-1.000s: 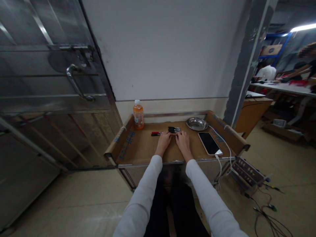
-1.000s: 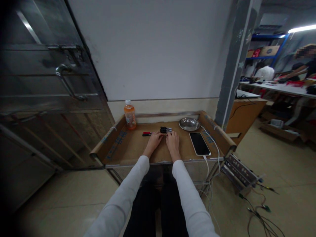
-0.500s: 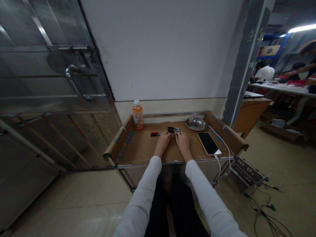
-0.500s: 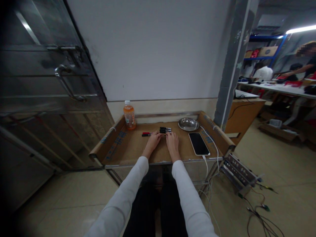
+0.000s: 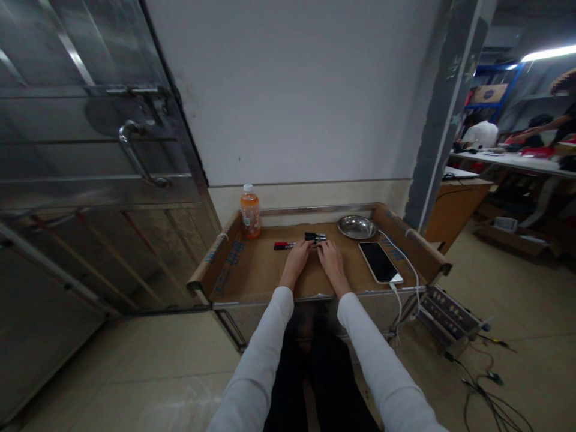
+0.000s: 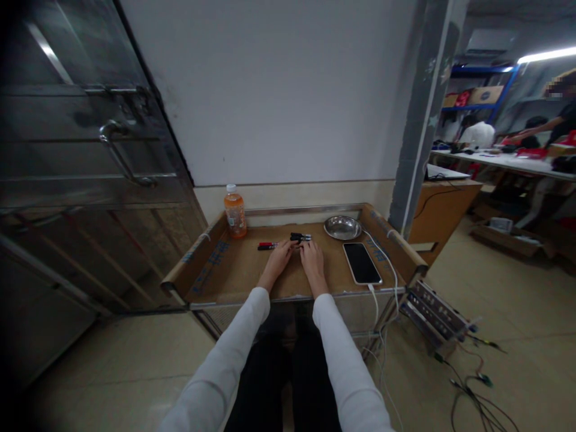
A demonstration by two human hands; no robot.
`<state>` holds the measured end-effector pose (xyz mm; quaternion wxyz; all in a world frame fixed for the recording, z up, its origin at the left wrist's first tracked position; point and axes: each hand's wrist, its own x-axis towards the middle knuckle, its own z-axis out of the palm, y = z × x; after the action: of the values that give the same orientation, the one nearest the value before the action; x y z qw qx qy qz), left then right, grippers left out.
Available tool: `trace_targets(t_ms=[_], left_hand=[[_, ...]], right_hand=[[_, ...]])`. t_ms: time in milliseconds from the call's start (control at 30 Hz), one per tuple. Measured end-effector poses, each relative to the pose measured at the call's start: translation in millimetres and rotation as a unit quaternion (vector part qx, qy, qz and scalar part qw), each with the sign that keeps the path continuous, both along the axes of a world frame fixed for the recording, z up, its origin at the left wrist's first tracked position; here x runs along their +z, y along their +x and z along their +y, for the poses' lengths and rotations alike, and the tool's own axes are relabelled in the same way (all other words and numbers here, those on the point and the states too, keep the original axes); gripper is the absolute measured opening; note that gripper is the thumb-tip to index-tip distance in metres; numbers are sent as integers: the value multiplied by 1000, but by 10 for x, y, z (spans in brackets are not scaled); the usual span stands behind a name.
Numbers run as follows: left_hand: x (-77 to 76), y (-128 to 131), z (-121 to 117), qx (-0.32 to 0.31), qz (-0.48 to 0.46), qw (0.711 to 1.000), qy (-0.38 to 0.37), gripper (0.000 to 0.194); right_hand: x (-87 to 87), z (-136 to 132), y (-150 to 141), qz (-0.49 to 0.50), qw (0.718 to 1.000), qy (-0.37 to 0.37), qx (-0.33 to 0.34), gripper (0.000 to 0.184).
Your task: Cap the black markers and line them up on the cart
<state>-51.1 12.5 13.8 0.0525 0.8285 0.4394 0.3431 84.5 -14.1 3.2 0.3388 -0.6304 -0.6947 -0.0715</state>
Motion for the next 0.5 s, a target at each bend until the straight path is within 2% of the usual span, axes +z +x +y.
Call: trace_targets(t_ms=[267,500], left_hand=[[23,-21,-33,18,-43,999,6,28],[11,2,-34,13,-34,999,12,26]], right_hand=[[-27,9,10,41,994,13,102,37],[-20,4,18,16,999,-2,51,25]])
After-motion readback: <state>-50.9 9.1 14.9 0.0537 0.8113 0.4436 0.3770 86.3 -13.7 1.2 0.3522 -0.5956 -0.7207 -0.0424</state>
